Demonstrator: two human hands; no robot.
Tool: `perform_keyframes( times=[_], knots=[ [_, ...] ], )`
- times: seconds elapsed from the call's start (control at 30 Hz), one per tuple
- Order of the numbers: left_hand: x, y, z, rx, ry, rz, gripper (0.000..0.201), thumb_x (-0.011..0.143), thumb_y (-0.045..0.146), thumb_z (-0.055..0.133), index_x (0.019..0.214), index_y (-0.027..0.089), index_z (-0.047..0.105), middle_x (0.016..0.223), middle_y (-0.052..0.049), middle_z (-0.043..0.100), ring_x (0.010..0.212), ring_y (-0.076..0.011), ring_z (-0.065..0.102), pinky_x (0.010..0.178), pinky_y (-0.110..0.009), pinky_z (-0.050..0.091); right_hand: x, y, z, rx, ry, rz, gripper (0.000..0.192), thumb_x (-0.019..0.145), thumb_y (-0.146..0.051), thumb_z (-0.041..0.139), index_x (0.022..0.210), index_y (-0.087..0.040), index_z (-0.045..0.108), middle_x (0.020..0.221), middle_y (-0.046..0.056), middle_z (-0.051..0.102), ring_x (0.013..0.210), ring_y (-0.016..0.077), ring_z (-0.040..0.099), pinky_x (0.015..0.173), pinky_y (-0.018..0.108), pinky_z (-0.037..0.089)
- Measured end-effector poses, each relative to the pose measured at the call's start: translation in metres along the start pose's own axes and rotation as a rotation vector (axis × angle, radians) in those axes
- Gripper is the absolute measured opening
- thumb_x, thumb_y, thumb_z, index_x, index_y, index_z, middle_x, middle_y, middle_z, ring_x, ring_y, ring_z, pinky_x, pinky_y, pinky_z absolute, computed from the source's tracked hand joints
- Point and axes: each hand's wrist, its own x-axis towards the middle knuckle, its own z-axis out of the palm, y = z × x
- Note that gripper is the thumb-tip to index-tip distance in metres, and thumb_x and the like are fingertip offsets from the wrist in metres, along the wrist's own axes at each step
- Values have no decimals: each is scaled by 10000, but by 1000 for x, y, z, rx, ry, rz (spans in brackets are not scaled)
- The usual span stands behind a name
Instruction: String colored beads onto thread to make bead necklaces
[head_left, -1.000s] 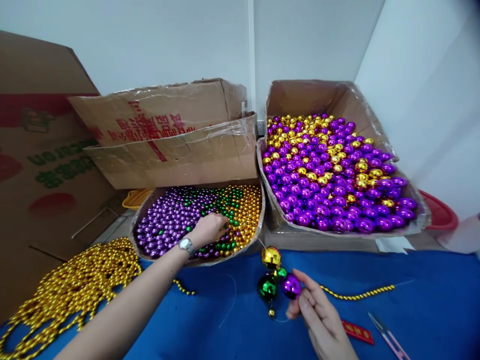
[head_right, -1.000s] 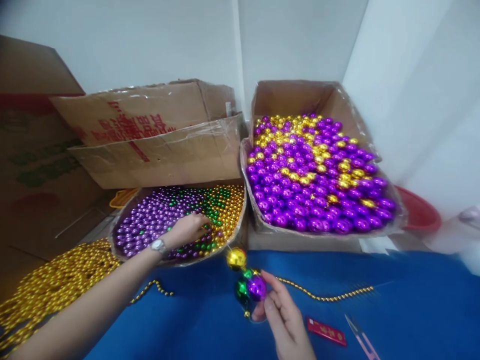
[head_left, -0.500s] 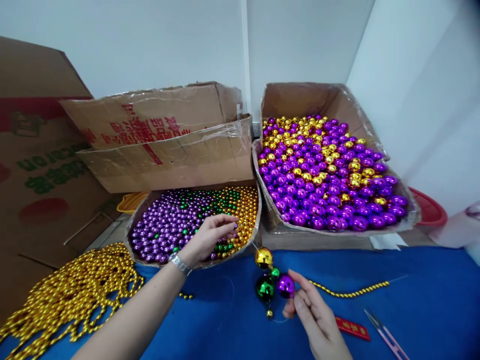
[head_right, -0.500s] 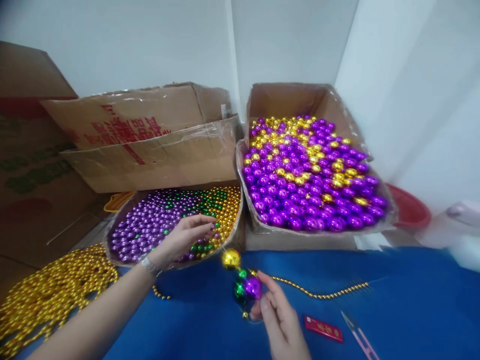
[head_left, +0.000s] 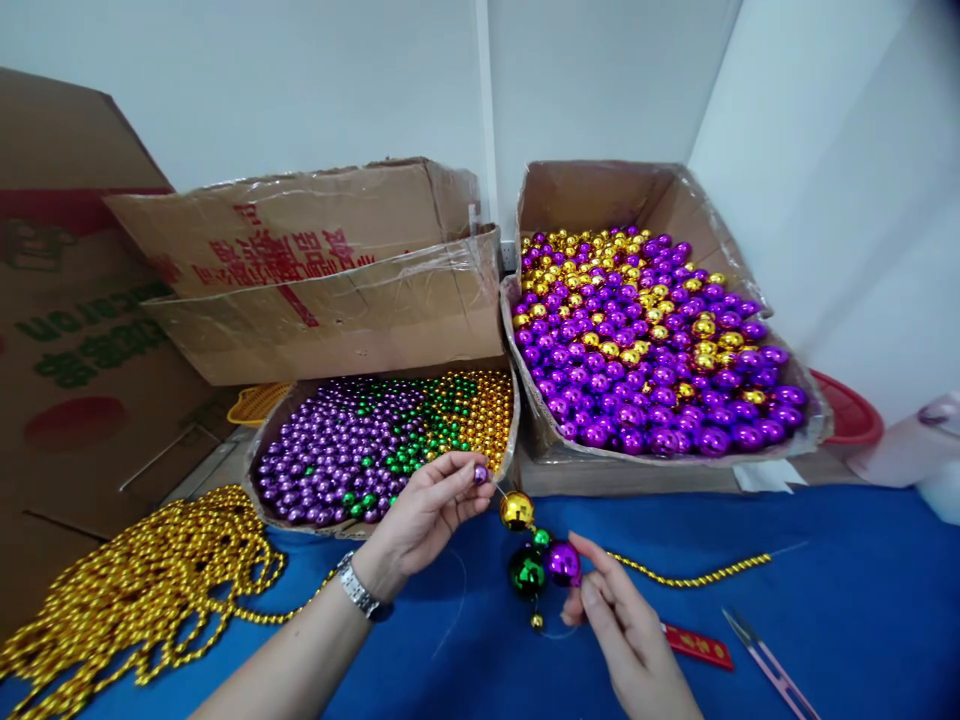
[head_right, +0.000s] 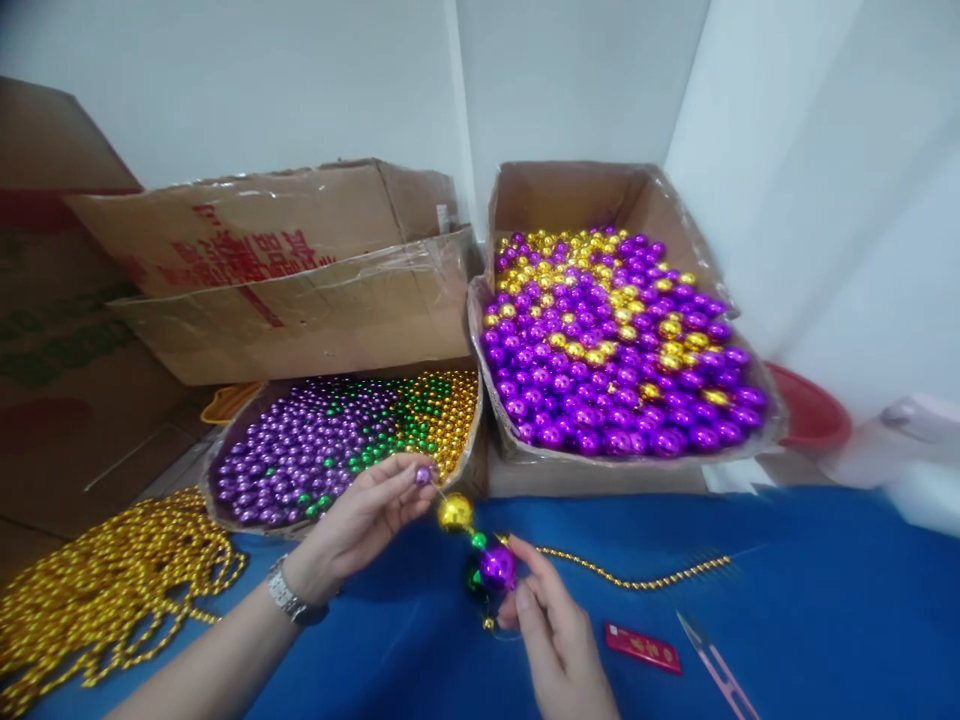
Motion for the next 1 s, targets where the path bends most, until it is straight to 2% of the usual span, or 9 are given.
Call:
perform_keyframes(
  times=[0.43, 0.6, 0.7, 0.87, 1.0],
  knots=[
    [-3, -6, 0, 134, 18, 88, 189, 773, 196, 699, 956, 151, 687, 959, -48, 645, 836, -120, 591, 758, -230, 497, -1, -2, -1, -35, 1, -12, 504, 922, -510, 417, 1325, -212, 465, 730, 18, 626, 712, 166, 617, 725, 265, 476],
    [-6, 0, 3, 371, 46, 191, 194, 723, 206, 736, 900, 167, 667, 912, -38, 651, 834, -139, 590, 742, -227, 485, -3, 1, -5, -174, 29, -50, 455, 941, -473, 388, 1321, -238, 476, 740, 20, 636, 708, 165, 614, 693, 246, 464],
    [-8, -1, 8, 521, -5, 220, 198, 703, 213, 745, 875, 162, 660, 878, -39, 656, 812, -150, 594, 751, -243, 483, -4, 5, -10, -290, 42, -82, 432, 947, -444, 387, 1326, -259, 477, 784, 29, 651, 737, 170, 622, 697, 244, 467],
    [-12, -30, 21, 554, -93, 164, 138, 726, 238, 718, 832, 161, 676, 937, -68, 662, 844, -182, 611, 767, -280, 493, -10, 31, -18, -260, -44, 42, 445, 969, -404, 326, 1371, -229, 399, 894, 53, 678, 806, 182, 660, 752, 280, 508],
    [-16, -60, 30, 679, -201, 199, 112, 796, 270, 645, 769, 175, 696, 904, -84, 664, 839, -200, 619, 754, -292, 486, -22, 56, -32, -360, -71, 72, 449, 961, -307, 322, 1400, -217, 355, 818, 34, 680, 724, 180, 661, 715, 301, 524]
  ],
)
